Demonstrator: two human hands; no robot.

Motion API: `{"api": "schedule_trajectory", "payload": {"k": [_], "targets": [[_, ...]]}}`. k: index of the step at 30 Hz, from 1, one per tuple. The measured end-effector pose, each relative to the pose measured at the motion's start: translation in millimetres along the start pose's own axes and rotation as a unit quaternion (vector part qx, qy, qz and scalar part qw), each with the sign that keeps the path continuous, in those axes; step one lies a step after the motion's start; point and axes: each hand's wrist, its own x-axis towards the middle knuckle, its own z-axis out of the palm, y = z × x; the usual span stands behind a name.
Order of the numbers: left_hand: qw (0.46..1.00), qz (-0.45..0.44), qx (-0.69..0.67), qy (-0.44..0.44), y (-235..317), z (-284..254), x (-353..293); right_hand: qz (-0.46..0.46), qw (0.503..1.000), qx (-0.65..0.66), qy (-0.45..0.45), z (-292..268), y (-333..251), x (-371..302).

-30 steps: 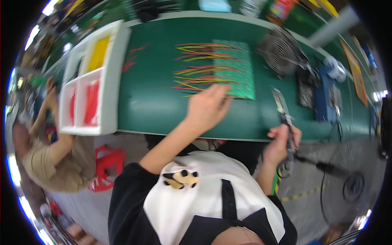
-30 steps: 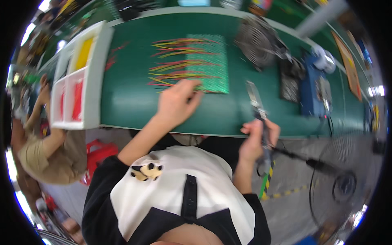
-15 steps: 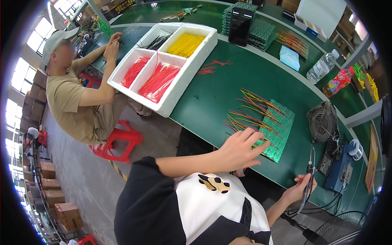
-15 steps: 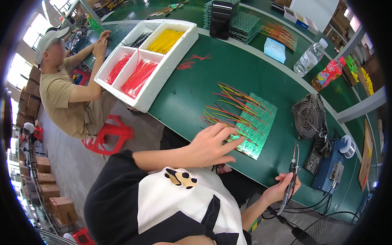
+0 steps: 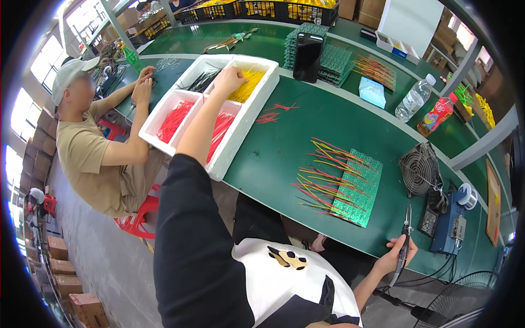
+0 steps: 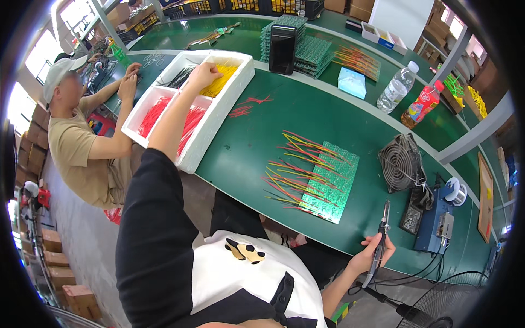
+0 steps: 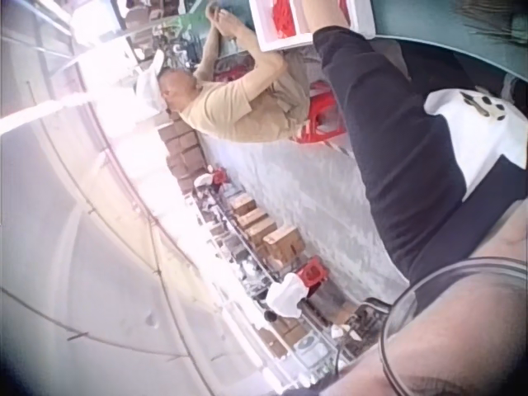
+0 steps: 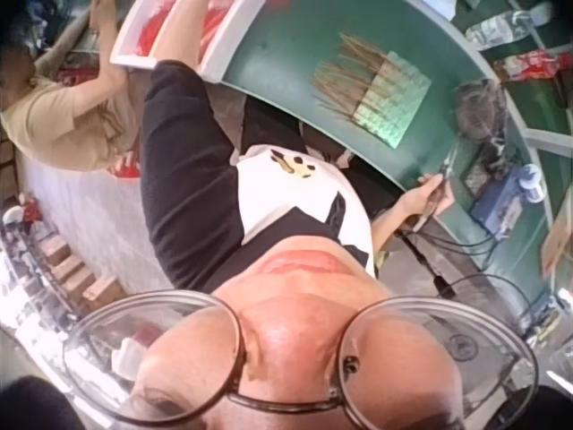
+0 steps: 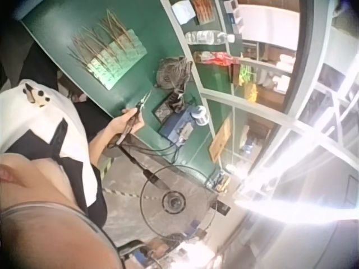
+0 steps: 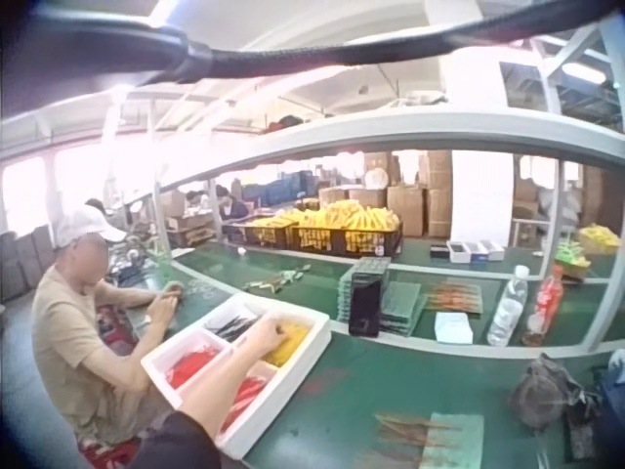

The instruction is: The person takes wires from a divided tray, aligns them onto a circuit board, and solders them in place using a soldering iron.

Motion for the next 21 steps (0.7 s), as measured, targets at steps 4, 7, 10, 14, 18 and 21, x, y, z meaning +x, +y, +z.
{"api": "schedule_trajectory", "payload": {"k": [4, 7, 10, 14, 18, 21], "targets": [[0.998, -0.002, -0.037, 0.045, -13.0, -0.7, 2.8, 0.012, 1.000, -0.006, -0.027, 1.5, -0.4, -0.7], [0.990, -0.039, -0.123, 0.053, -20.0, 1.0, 5.6, 0.017, 0.999, -0.017, -0.037, 1.3, -1.7, -1.4], [0.961, -0.066, -0.262, 0.062, -29.2, 1.6, 10.4, 0.017, 0.999, -0.023, -0.039, 1.1, 1.5, -0.5], [0.872, -0.067, -0.480, 0.062, -14.7, -8.6, 5.8, -0.005, 1.000, -0.024, -0.019, 4.0, 1.3, -0.7], [0.836, -0.089, -0.540, 0.039, -1.3, -28.2, -0.5, 0.000, 0.999, -0.029, -0.021, 4.2, -0.4, -0.6], [0.798, -0.092, -0.594, 0.031, 5.9, -38.4, -3.3, 0.009, 1.000, -0.016, -0.024, 3.6, 0.4, 0.3]]}}
